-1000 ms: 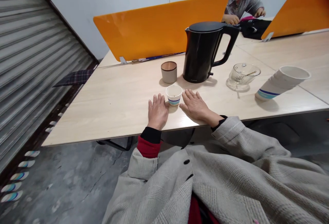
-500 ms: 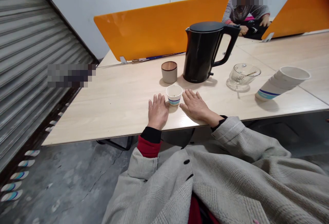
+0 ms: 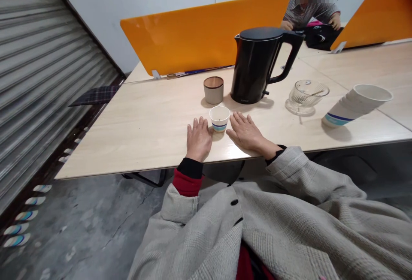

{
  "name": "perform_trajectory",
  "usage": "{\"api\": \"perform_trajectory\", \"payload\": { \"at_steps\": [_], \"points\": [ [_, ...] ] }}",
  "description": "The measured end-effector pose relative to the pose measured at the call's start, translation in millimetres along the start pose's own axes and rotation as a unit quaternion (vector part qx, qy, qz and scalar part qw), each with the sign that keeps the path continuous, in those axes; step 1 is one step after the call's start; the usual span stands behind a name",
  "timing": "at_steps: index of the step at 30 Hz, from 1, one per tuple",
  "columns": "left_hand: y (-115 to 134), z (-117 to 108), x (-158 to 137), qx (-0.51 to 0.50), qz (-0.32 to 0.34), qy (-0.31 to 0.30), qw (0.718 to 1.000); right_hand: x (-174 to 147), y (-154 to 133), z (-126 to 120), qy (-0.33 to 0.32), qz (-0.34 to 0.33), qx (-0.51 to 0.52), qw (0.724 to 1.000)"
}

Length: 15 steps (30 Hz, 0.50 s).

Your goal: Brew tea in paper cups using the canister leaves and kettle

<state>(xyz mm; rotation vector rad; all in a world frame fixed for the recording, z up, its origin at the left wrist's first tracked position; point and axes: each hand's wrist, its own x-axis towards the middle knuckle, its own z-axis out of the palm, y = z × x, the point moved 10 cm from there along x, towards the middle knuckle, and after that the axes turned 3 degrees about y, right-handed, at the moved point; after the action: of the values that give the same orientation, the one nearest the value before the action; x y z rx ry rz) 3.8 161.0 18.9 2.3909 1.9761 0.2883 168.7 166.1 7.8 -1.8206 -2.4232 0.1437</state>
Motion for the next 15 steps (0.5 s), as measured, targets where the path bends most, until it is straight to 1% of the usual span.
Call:
{"api": "perform_trajectory", "payload": {
  "at_steps": [7, 15],
  "points": [
    [-0.8, 1.8, 0.6, 0.005, 0.002, 0.000, 1.000, 1.5, 1.9, 2.1, 0.024, -0.013, -0.003, 1.000],
    [-0.1, 0.0, 0.2, -0.001, 0.002, 0.003, 1.000, 0.2, -0.1, -0.6, 0.012, -0.005, -0.008, 1.000]
  ]
}}
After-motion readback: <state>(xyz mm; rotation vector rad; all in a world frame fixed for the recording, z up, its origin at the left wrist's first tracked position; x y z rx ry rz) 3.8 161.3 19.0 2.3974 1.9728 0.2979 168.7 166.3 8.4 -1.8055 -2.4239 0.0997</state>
